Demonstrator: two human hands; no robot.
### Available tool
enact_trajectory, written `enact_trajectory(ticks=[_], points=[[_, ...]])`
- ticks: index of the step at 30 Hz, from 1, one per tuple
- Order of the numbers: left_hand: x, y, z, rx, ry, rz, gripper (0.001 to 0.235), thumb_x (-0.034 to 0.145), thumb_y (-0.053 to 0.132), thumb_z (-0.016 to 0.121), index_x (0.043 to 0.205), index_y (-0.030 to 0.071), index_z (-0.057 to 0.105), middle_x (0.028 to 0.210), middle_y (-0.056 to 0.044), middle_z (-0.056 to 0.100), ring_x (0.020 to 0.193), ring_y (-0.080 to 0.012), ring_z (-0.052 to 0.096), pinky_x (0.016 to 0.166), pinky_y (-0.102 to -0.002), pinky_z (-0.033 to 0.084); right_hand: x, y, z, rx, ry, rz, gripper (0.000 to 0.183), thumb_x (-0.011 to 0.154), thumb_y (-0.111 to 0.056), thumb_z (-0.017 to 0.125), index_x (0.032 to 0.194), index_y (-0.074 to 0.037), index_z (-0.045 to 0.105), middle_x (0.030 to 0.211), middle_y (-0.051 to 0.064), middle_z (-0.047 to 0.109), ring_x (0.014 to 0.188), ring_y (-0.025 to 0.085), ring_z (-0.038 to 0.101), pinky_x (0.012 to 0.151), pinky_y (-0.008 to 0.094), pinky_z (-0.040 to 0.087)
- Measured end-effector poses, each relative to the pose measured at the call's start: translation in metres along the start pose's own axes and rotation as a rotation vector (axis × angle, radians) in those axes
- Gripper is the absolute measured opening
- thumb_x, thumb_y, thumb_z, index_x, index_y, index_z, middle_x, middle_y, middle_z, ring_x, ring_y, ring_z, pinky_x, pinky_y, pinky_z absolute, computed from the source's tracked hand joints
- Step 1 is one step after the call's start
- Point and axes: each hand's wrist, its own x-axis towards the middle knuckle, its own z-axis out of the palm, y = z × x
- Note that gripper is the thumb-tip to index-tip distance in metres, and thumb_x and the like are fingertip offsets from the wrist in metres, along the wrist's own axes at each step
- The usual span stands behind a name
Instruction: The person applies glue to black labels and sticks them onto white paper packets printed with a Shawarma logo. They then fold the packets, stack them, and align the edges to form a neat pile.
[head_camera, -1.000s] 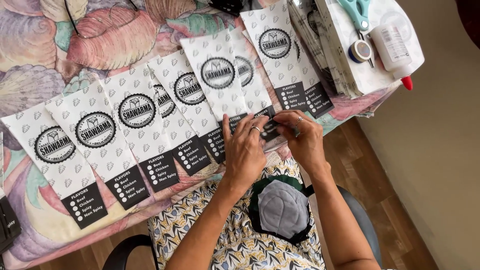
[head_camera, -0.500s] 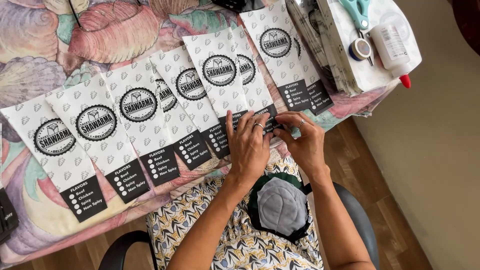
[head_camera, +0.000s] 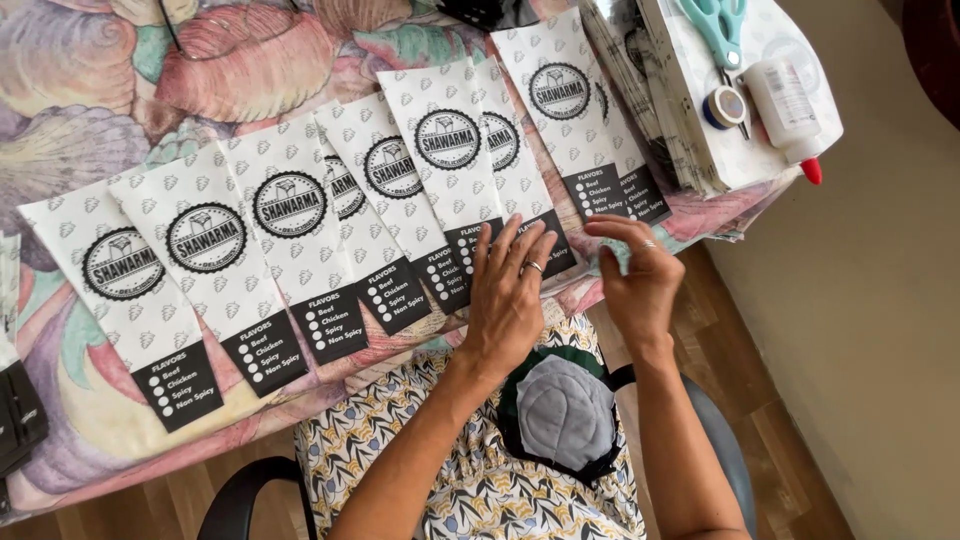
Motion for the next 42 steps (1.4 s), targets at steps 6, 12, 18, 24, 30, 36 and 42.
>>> enact_trajectory(ticks=[6,12,18,24,30,36,42], points=[[-0.055,0.018,-0.012,-0.305,0.211,0.227,0.026,0.090,-0.008,0.059,0.113,-0.002,0.071,0.103,-0.014,0.065,0.094,-0.0306,0.066,0.086,-0.046,0.055,-0.069,-0.002,-0.044,-0.138,-0.171,0.163,0.020,0.088,-0.004,0.072,0.105,-0.013,0.077,0.089,0.011,0.074,0.085,0.035,0.072,0.080,0.045,0.055],[-0.147,0.010,0.025,-0.281,-0.969,-0.050,0.076,0.078,0.046,0.080,0.135,0.004,0.051,0.135,-0.014,0.044,0.106,-0.0290,0.051,0.095,-0.047,0.050,-0.182,0.049,-0.022,-0.346,-0.731,0.696,0.062,0.068,-0.024,0.094,0.127,-0.031,0.075,0.088,-0.003,0.072,0.072,0.014,0.067,0.070,0.029,0.063],[-0.157,-0.010,0.049,-0.512,-0.783,-0.061,0.020,0.092,-0.002,0.075,0.104,-0.003,0.058,0.108,-0.015,0.058,0.071,-0.0194,0.064,0.061,-0.027,0.065,-0.200,0.049,-0.034,-0.057,-0.390,0.644,0.049,0.074,-0.002,0.087,0.118,-0.022,0.083,0.082,-0.001,0.071,0.074,0.010,0.063,0.068,0.024,0.051],[-0.129,-0.001,-0.004,-0.517,-0.986,-0.131,0.066,0.077,-0.034,0.042,0.138,-0.008,0.049,0.158,-0.033,0.027,0.140,-0.0494,0.038,0.116,-0.054,0.037,-0.192,0.087,-0.048,-0.322,-0.537,0.464,0.069,0.056,0.016,0.061,0.109,-0.022,0.084,0.124,0.002,0.074,0.116,0.021,0.070,0.096,0.030,0.052],[-0.074,0.018,-0.111,-0.451,-0.718,-0.106,0.045,0.093,0.003,0.063,0.137,0.002,0.055,0.145,-0.019,0.053,0.126,-0.0352,0.056,0.103,-0.045,0.054,-0.040,0.010,-0.026,-0.294,-0.249,-0.154,0.071,0.096,-0.023,0.073,0.159,-0.024,0.038,0.173,0.016,0.024,0.158,0.039,0.034,0.079,0.046,0.059],[-0.079,-0.122,-0.220,0.188,0.296,-0.224,0.043,0.091,0.006,0.077,0.130,-0.004,0.060,0.126,-0.024,0.062,0.120,-0.0455,0.056,0.106,-0.056,0.039,0.056,0.017,0.024,-0.520,-0.230,0.002,0.071,0.107,-0.057,0.053,0.158,-0.009,0.047,0.161,0.032,0.027,0.145,0.057,0.027,0.115,0.070,0.023],[-0.089,-0.169,-0.242,0.381,-0.027,-0.825,0.092,0.100,0.064,0.048,0.163,0.002,0.022,0.154,-0.052,0.019,0.145,-0.0637,0.003,0.110,-0.078,-0.001,0.068,0.029,0.047,-0.645,-0.353,0.212,0.082,0.102,-0.078,0.032,0.163,-0.023,0.037,0.164,0.034,0.023,0.150,0.055,0.011,0.115,0.072,0.009]])
